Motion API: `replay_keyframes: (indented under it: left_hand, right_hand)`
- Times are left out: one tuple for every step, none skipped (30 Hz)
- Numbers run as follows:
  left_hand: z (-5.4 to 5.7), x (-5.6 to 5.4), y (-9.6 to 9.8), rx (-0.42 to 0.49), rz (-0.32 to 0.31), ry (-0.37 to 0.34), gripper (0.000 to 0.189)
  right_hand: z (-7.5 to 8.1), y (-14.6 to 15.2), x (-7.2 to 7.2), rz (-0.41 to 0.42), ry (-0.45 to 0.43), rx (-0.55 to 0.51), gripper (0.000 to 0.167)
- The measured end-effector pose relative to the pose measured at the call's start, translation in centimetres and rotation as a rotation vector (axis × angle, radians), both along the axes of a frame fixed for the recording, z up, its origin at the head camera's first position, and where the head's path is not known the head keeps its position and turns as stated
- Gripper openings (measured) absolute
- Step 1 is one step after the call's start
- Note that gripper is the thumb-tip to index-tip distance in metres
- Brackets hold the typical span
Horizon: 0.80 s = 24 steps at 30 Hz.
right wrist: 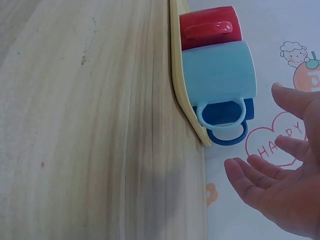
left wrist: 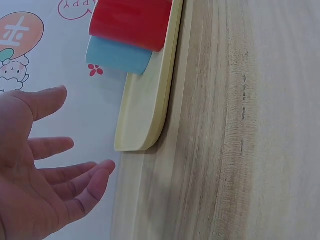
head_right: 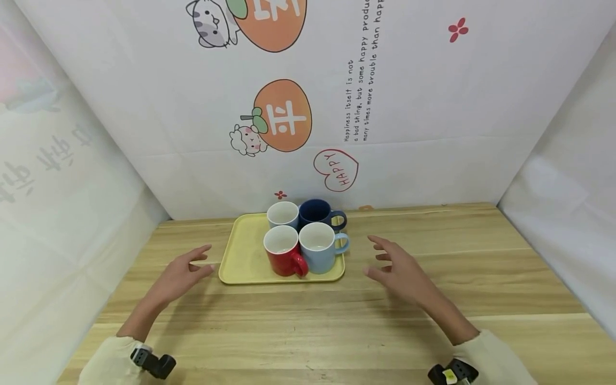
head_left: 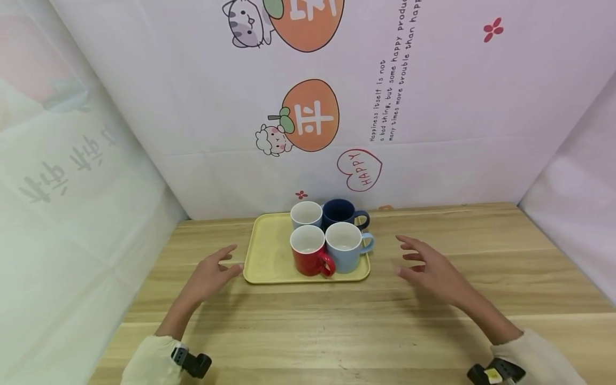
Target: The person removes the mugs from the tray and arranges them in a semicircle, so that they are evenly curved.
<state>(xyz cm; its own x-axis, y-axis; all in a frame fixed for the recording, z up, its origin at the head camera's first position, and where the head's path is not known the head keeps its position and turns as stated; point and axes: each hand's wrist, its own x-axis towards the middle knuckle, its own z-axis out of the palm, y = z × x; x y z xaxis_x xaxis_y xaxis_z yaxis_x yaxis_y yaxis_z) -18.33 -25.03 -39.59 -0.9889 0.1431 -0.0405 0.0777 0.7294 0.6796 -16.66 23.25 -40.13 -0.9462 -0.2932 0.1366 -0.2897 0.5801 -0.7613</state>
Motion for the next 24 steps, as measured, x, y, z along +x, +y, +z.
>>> replay_keyframes:
  left_hand:
    - [0.0, 0.0, 0.0, 0.0, 0.001, -0.004, 0.063]
    - [0.0, -0.1, 0.1, 0.001, 0.002, -0.006, 0.063]
    - [0.0, -0.2, 0.1, 0.004, 0.0, -0.011, 0.064]
    - [0.0, -0.2, 0.1, 0.005, -0.003, -0.017, 0.064]
    - [-0.1, -0.3, 0.1, 0.007, -0.006, -0.025, 0.064]
    - [-0.1, -0.4, 0.1, 0.01, -0.009, -0.033, 0.064]
    - [-0.2, -0.4, 0.0, 0.012, -0.011, -0.042, 0.064]
    - [-0.2, -0.5, 0.0, 0.015, -0.012, -0.05, 0.064]
    - [-0.3, -0.5, 0.0, 0.019, -0.012, -0.058, 0.064]
    - [-0.4, -0.6, 0.0, 0.025, -0.015, -0.067, 0.064]
    - [-0.5, -0.7, -0.1, 0.035, -0.02, -0.077, 0.064]
    - [-0.6, -0.7, 0.0, 0.045, -0.025, -0.086, 0.064]
    - [-0.6, -0.8, 0.0, 0.054, -0.029, -0.094, 0.064]
    - [-0.7, -0.8, 0.0, 0.062, -0.029, -0.1, 0.065]
    - [-0.7, -0.8, 0.1, 0.068, -0.025, -0.108, 0.065]
    - [-0.8, -0.8, 0.1, 0.072, -0.02, -0.115, 0.065]
    - [-0.8, -0.7, 0.1, 0.072, -0.016, -0.119, 0.065]
    - [-0.7, -0.7, 0.1, 0.072, -0.007, -0.124, 0.065]
    - [-0.7, -0.6, 0.1, 0.074, 0.004, -0.129, 0.065]
    - [-0.7, -0.6, 0.2, 0.077, 0.014, -0.133, 0.065]
    - [-0.6, -0.6, 0.2, 0.079, 0.019, -0.137, 0.065]
    - [-0.6, -0.6, 0.2, 0.08, 0.021, -0.139, 0.066]
    - [-0.6, -0.6, 0.2, 0.083, 0.02, -0.141, 0.066]
    - [-0.6, -0.7, 0.2, 0.084, 0.022, -0.142, 0.066]
  right_hand:
    - [0.0, 0.0, -0.1, -0.004, -0.002, 0.0, 0.072]
    - [0.0, 0.0, -0.2, -0.008, -0.007, -0.002, 0.071]
    - [0.0, 0.0, -0.2, -0.013, -0.012, -0.006, 0.07]
    - [-0.1, 0.0, -0.3, -0.016, -0.017, -0.009, 0.069]
    - [-0.1, 0.0, -0.4, -0.019, -0.025, -0.01, 0.069]
    - [-0.2, 0.1, -0.5, -0.022, -0.035, -0.014, 0.068]
    - [-0.3, 0.1, -0.6, -0.023, -0.046, -0.02, 0.068]
    - [-0.3, 0.1, -0.7, -0.023, -0.057, -0.024, 0.067]
    - [-0.4, 0.1, -0.8, -0.021, -0.065, -0.026, 0.067]
    - [-0.5, 0.1, -0.9, -0.02, -0.073, -0.027, 0.067]
    - [-0.5, 0.2, -1.0, -0.024, -0.08, -0.027, 0.067]
    - [-0.6, 0.2, -1.1, -0.029, -0.087, -0.029, 0.067]
    - [-0.6, 0.3, -1.1, -0.031, -0.092, -0.031, 0.066]
    - [-0.7, 0.3, -1.2, -0.03, -0.098, -0.036, 0.065]
    - [-0.7, 0.3, -1.3, -0.027, -0.103, -0.043, 0.065]
    - [-0.8, 0.2, -1.4, -0.023, -0.109, -0.053, 0.065]
    - [-0.8, 0.2, -1.5, -0.019, -0.117, -0.067, 0.065]
    - [-0.9, 0.1, -1.6, -0.01, -0.124, -0.082, 0.065]
    - [-0.9, 0.1, -1.7, 0.002, -0.131, -0.099, 0.065]
    - [-0.9, 0.0, -1.8, 0.009, -0.14, -0.119, 0.064]
    - [-1.0, -0.1, -1.9, 0.015, -0.151, -0.143, 0.064]
    - [-1.0, -0.1, -2.0, 0.017, -0.162, -0.165, 0.064]
    - [-1.0, -0.1, -2.0, 0.018, -0.177, -0.191, 0.064]
    - [-1.0, -0.2, -2.1, 0.02, -0.19, -0.215, 0.063]
